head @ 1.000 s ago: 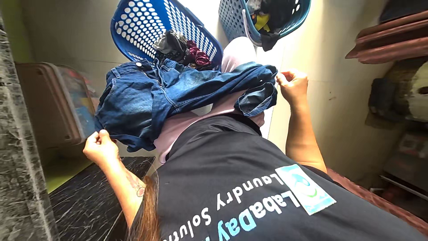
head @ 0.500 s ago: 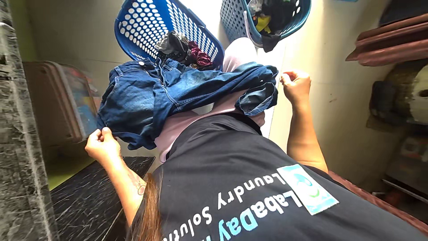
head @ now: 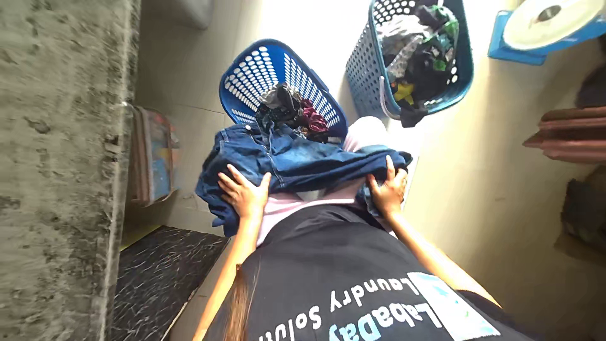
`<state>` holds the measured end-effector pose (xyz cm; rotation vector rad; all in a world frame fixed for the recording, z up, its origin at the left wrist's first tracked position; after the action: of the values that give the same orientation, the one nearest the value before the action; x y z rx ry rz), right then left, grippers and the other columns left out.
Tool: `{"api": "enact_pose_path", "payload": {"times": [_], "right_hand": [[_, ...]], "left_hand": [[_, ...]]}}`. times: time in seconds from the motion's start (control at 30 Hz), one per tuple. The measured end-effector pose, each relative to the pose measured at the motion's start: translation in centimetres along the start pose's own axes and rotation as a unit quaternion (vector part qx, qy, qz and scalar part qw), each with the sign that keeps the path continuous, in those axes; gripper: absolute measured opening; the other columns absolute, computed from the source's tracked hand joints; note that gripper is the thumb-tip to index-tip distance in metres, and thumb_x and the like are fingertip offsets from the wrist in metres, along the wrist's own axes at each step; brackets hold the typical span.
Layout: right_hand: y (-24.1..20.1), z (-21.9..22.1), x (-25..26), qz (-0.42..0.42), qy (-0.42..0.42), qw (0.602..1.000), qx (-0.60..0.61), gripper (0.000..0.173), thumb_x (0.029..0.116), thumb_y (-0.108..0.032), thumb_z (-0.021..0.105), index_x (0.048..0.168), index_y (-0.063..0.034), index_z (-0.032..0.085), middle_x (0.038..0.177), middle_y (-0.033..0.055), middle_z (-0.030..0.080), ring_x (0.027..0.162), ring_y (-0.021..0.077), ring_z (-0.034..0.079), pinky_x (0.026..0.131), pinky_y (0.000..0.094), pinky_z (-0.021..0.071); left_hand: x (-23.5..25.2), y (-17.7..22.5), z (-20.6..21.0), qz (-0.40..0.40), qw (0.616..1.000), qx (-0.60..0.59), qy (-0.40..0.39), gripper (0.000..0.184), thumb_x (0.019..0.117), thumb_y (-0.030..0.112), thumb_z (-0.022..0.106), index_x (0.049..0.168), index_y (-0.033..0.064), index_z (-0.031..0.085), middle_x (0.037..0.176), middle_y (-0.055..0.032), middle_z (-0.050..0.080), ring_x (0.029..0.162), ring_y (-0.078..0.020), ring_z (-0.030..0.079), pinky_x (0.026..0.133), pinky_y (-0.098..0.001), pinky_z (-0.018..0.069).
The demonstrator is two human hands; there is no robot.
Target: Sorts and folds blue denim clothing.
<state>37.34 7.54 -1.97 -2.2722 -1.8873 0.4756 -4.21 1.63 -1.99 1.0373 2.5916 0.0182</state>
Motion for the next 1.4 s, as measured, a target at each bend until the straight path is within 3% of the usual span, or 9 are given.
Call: {"api": "enact_pose_path", "payload": {"times": [0.27, 0.47, 0.7, 0.87, 1.0, 1.1, 1.2, 1.27, 1.4], "right_hand": [[-0.2, -2.4, 3.8, -0.007, -0.024, 0.999, 0.045, 0.062, 0.0940, -0.052, 0.058, 0.141, -0.0107, 0.063, 0.127, 0.0343, 0.058, 0.119, 0.0522, 0.056, 0.103, 0.0636, 0.0422], [-3.3, -8.4, 4.2, 0.047, -0.139, 0.989, 0.024, 0.052, 0.0980, -0.044, 0.059, 0.138, -0.0113, 0.066, 0.128, 0.0348, 0.059, 0.120, 0.0506, 0.058, 0.102, 0.0620, 0.0450], [-12.3, -18.6, 6.0, 0.033, -0.396, 0.917, 0.030, 0.046, 0.0995, -0.046, 0.062, 0.133, -0.0150, 0.070, 0.136, 0.0246, 0.060, 0.129, 0.0406, 0.057, 0.108, 0.0590, 0.0443], [-28.2, -31.8, 11.5, -0.209, -0.205, 0.907, 0.303, 0.095, 0.0878, -0.041, 0.074, 0.161, -0.0050, 0.026, 0.161, 0.0247, 0.032, 0.146, 0.0339, 0.039, 0.114, 0.0516, 0.0411], [-36.8, -44.0, 13.8, -0.416, -0.062, 0.851, 0.314, 0.039, 0.0874, -0.010, 0.076, 0.122, 0.0038, 0.065, 0.136, 0.0201, 0.059, 0.127, 0.0273, 0.058, 0.107, 0.0432, 0.0486], [-39.4, -47.8, 14.7, -0.481, 0.031, 0.858, 0.179, 0.025, 0.0937, -0.014, 0.071, 0.112, 0.0034, 0.073, 0.129, 0.0250, 0.062, 0.119, 0.0361, 0.062, 0.101, 0.0528, 0.0521], [-43.0, -44.8, 12.6, -0.464, -0.028, 0.885, 0.016, 0.022, 0.1011, -0.011, 0.060, 0.116, -0.0003, 0.071, 0.111, 0.0256, 0.067, 0.094, 0.0440, 0.069, 0.077, 0.0650, 0.0545], [-45.4, -41.2, 9.8, -0.435, -0.120, 0.886, -0.107, 0.026, 0.1033, -0.017, 0.057, 0.121, -0.0009, 0.069, 0.113, 0.0272, 0.070, 0.099, 0.0484, 0.069, 0.081, 0.0695, 0.0523], [-47.6, -36.6, 6.1, -0.368, -0.245, 0.874, -0.202, 0.040, 0.1012, -0.033, 0.060, 0.126, -0.0023, 0.067, 0.122, 0.0241, 0.070, 0.118, 0.0440, 0.065, 0.099, 0.0654, 0.0465]], "left_hand": [[4.8, 2.0, -1.8, -0.081, 0.987, 0.062, -0.122, 0.128, 0.0748, 0.082, 0.068, 0.165, 0.0080, 0.015, 0.165, -0.0315, 0.017, 0.150, -0.0471, 0.028, 0.115, -0.0598, 0.0368], [3.4, 2.8, -7.1, -0.053, 0.988, -0.032, -0.140, 0.033, 0.0993, 0.031, 0.064, 0.123, 0.0082, 0.068, 0.135, -0.0224, 0.058, 0.127, -0.0412, 0.055, 0.104, -0.0574, 0.0463], [-4.6, 11.1, -24.1, 0.184, 0.941, -0.280, -0.056, 0.013, 0.0933, 0.005, 0.068, 0.102, -0.0028, 0.072, 0.114, -0.0189, 0.070, 0.113, -0.0330, 0.065, 0.103, -0.0499, 0.0510], [-8.8, 17.0, -38.8, 0.432, 0.807, -0.394, 0.082, 0.012, 0.0904, 0.005, 0.067, 0.097, 0.0010, 0.076, 0.108, -0.0152, 0.073, 0.108, -0.0247, 0.068, 0.098, -0.0378, 0.0539], [-9.5, 20.6, -48.2, 0.511, 0.737, -0.421, 0.138, 0.013, 0.0921, 0.013, 0.070, 0.097, 0.0023, 0.075, 0.107, -0.0131, 0.071, 0.110, -0.0222, 0.065, 0.102, -0.0375, 0.0519], [-7.6, 22.4, -52.1, 0.426, 0.830, -0.358, 0.024, 0.047, 0.0982, 0.049, 0.058, 0.107, 0.0067, 0.077, 0.116, -0.0105, 0.073, 0.125, -0.0282, 0.062, 0.117, -0.0576, 0.0351], [-4.0, 23.9, -51.4, 0.250, 0.884, -0.370, -0.137, 0.076, 0.0998, 0.067, 0.047, 0.122, -0.0026, 0.068, 0.126, -0.0226, 0.066, 0.126, -0.0351, 0.060, 0.109, -0.0574, 0.0439], [-2.1, 24.4, -48.2, 0.117, 0.842, -0.461, -0.253, 0.080, 0.0979, 0.063, 0.056, 0.125, -0.0118, 0.061, 0.129, -0.0305, 0.061, 0.124, -0.0407, 0.059, 0.104, -0.0609, 0.0465], [-0.3, 24.0, -42.5, -0.021, 0.703, -0.615, -0.357, 0.027, 0.0989, 0.023, 0.061, 0.113, -0.0010, 0.062, 0.098, -0.0119, 0.064, 0.084, -0.0192, 0.062, 0.077, -0.0408, 0.0536]]}}
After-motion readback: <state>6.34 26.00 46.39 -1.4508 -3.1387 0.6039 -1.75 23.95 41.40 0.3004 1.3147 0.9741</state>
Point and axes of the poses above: each hand's wrist, its own x-axis towards the middle knuckle, its own z-axis out of the palm, y = z × x, the point moved 5 cm from there along x, towards the middle knuckle
